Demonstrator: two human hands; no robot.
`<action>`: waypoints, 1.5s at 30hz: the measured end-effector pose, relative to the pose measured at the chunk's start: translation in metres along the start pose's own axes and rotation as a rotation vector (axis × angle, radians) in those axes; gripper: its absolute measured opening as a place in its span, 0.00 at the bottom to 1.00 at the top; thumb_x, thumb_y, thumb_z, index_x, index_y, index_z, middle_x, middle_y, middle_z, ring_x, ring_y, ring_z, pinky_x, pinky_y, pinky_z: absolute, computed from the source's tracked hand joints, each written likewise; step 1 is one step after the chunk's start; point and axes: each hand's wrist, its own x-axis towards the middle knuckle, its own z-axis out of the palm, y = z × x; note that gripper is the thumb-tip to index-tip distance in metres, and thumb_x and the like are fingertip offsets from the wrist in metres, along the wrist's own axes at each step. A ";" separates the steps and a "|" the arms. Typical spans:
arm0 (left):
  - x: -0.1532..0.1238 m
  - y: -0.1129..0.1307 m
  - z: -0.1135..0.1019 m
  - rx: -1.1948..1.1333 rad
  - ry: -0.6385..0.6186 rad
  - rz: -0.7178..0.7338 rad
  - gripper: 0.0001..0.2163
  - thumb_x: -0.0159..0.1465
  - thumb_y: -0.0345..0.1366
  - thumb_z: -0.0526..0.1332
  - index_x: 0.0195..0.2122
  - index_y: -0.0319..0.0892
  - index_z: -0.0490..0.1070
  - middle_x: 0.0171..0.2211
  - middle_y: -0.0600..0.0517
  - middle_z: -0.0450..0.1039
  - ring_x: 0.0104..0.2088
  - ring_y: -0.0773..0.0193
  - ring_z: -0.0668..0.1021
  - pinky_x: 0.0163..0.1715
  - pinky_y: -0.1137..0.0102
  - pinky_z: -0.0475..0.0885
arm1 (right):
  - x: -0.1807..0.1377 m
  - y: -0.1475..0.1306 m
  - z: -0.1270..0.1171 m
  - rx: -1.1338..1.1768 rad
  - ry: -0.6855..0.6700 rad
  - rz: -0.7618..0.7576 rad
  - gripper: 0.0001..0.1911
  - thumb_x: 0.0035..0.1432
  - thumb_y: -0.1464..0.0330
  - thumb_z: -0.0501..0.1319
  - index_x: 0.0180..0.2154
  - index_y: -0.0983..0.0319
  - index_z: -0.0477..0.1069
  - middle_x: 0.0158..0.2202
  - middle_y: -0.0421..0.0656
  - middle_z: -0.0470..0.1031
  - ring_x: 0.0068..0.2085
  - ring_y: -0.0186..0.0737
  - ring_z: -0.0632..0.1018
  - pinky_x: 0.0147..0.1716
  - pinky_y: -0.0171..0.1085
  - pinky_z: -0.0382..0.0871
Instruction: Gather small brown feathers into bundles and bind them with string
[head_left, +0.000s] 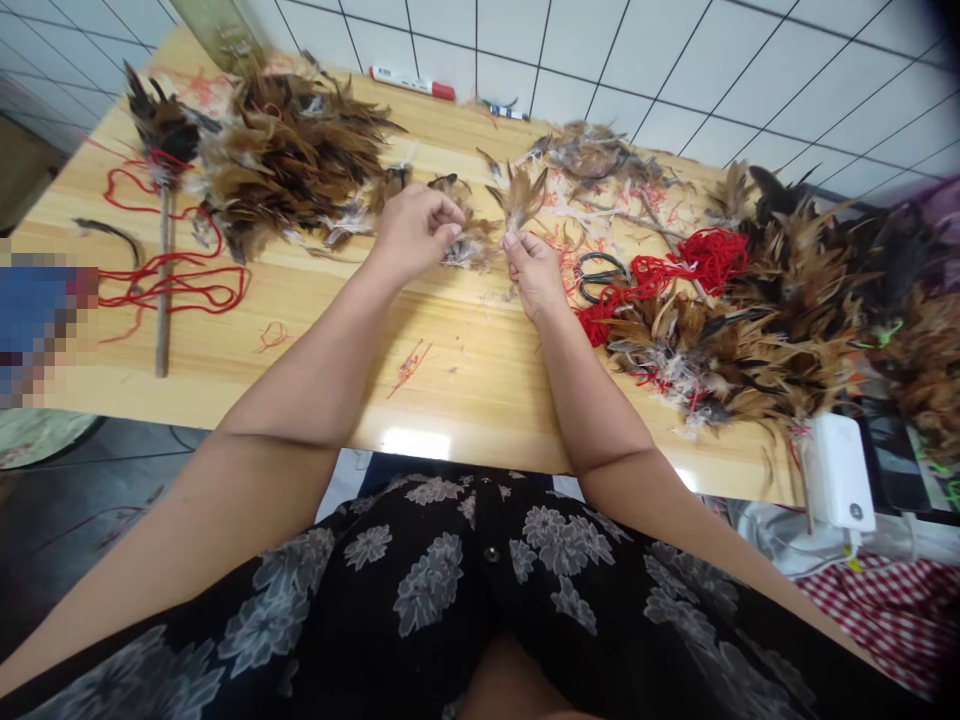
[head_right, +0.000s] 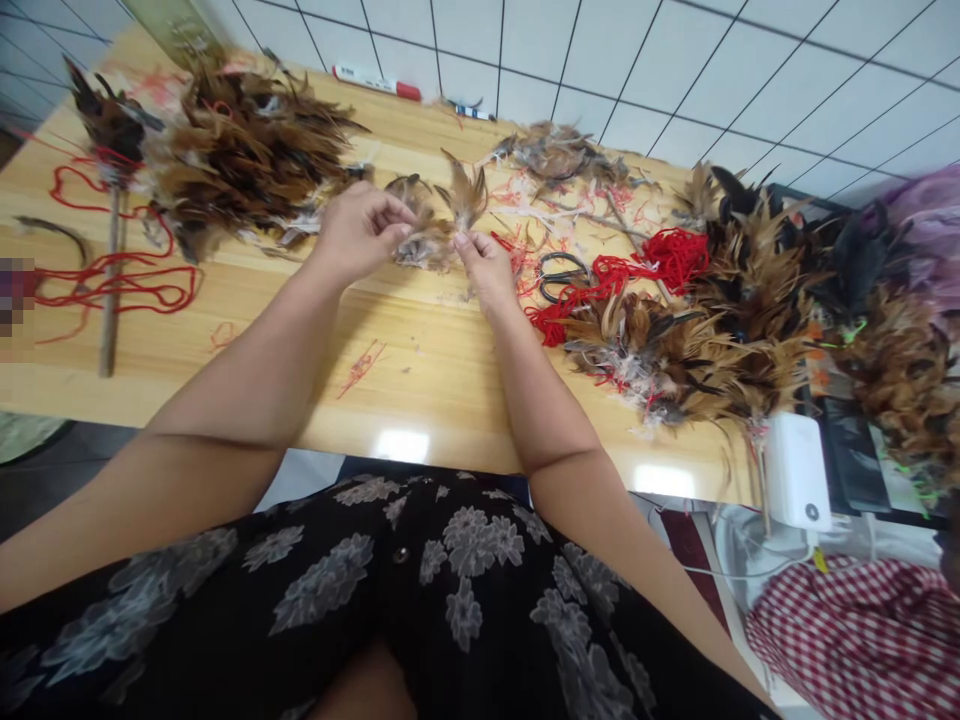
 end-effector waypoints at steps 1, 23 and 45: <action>0.001 -0.005 -0.001 0.052 0.009 0.027 0.14 0.67 0.40 0.80 0.35 0.48 0.75 0.33 0.51 0.71 0.50 0.50 0.80 0.54 0.57 0.73 | 0.001 0.001 0.000 0.007 0.033 0.024 0.36 0.64 0.30 0.73 0.37 0.57 0.76 0.35 0.41 0.76 0.46 0.42 0.81 0.46 0.40 0.80; 0.000 -0.005 0.017 -0.411 0.014 -0.107 0.13 0.65 0.29 0.78 0.32 0.46 0.75 0.26 0.55 0.74 0.26 0.64 0.73 0.31 0.69 0.69 | -0.009 -0.011 0.014 0.035 0.202 0.116 0.32 0.56 0.36 0.80 0.31 0.57 0.78 0.32 0.37 0.76 0.40 0.39 0.74 0.47 0.40 0.73; -0.009 0.011 0.031 -0.356 -0.082 -0.020 0.15 0.61 0.24 0.80 0.31 0.46 0.76 0.28 0.55 0.75 0.30 0.63 0.75 0.32 0.69 0.68 | -0.010 -0.013 0.015 0.119 0.054 0.120 0.37 0.53 0.32 0.80 0.30 0.57 0.76 0.33 0.40 0.81 0.42 0.40 0.80 0.50 0.41 0.79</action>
